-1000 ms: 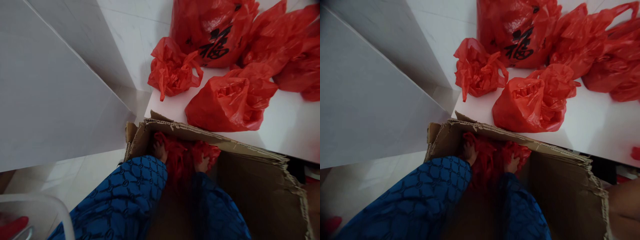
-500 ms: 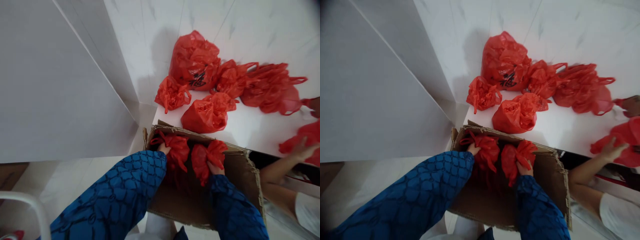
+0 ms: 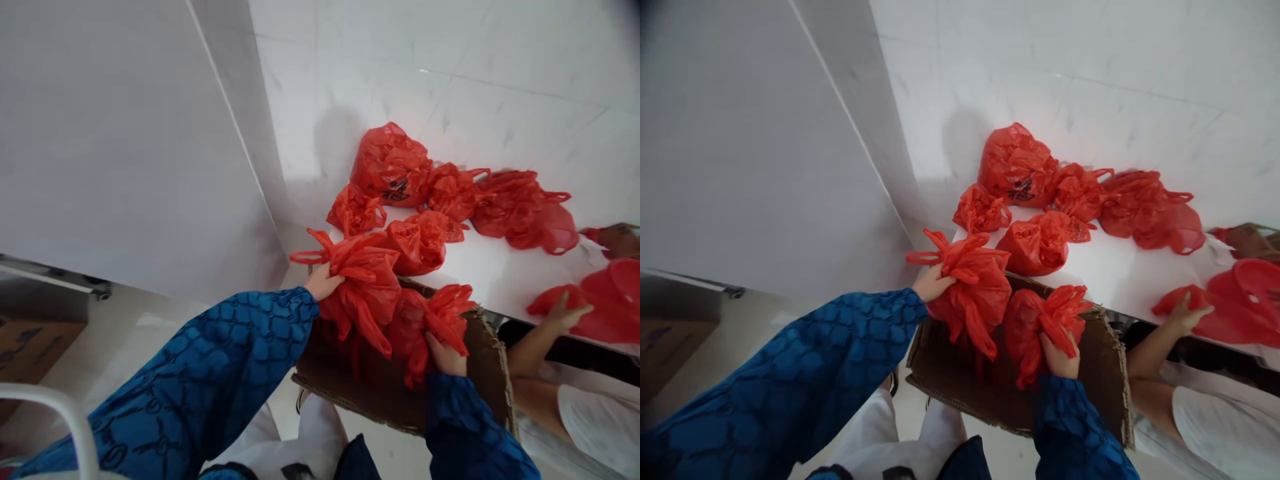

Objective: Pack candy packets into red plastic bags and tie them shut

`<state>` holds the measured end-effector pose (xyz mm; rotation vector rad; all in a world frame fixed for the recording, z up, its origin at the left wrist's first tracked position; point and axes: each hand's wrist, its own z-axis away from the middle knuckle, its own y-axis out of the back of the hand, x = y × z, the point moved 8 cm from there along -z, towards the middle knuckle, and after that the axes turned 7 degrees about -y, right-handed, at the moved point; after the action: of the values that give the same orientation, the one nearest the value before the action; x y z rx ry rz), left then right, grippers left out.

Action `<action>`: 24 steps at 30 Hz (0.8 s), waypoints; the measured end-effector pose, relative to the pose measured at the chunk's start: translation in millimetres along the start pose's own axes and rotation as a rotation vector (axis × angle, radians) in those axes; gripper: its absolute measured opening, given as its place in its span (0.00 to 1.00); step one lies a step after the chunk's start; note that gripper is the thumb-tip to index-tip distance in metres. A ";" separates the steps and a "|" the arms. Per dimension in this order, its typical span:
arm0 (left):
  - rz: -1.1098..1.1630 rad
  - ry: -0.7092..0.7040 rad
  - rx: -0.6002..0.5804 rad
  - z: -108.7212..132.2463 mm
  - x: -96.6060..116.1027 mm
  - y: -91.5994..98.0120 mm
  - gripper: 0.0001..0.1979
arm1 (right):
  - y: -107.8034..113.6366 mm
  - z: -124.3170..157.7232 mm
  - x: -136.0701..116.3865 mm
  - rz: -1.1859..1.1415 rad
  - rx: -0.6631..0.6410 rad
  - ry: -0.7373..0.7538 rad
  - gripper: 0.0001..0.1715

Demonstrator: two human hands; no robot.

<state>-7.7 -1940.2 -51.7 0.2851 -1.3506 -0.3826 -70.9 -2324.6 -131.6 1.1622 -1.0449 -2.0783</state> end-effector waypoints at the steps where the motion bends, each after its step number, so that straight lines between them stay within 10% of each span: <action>1: 0.032 -0.033 0.009 17.2 11.9 20.9 0.19 | 6.9 10.4 -14.2 -0.010 -0.001 0.040 0.36; 5: 0.110 -0.077 0.121 110.2 34.1 108.4 0.28 | 18.1 65.5 -81.6 -0.124 -0.070 0.185 0.34; 10: 0.148 0.041 0.300 242.4 0.9 194.0 0.26 | -15.1 163.2 -177.1 -0.322 -0.293 0.344 0.29; 24: 0.293 0.304 0.853 596.3 -193.0 448.2 0.17 | -290.3 539.2 -417.1 -0.283 -0.872 0.746 0.26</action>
<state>-579.0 -1440.7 81.5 0.8014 -1.1667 0.4917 -360.1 -1654.6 -3.8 1.4215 0.3652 -1.7023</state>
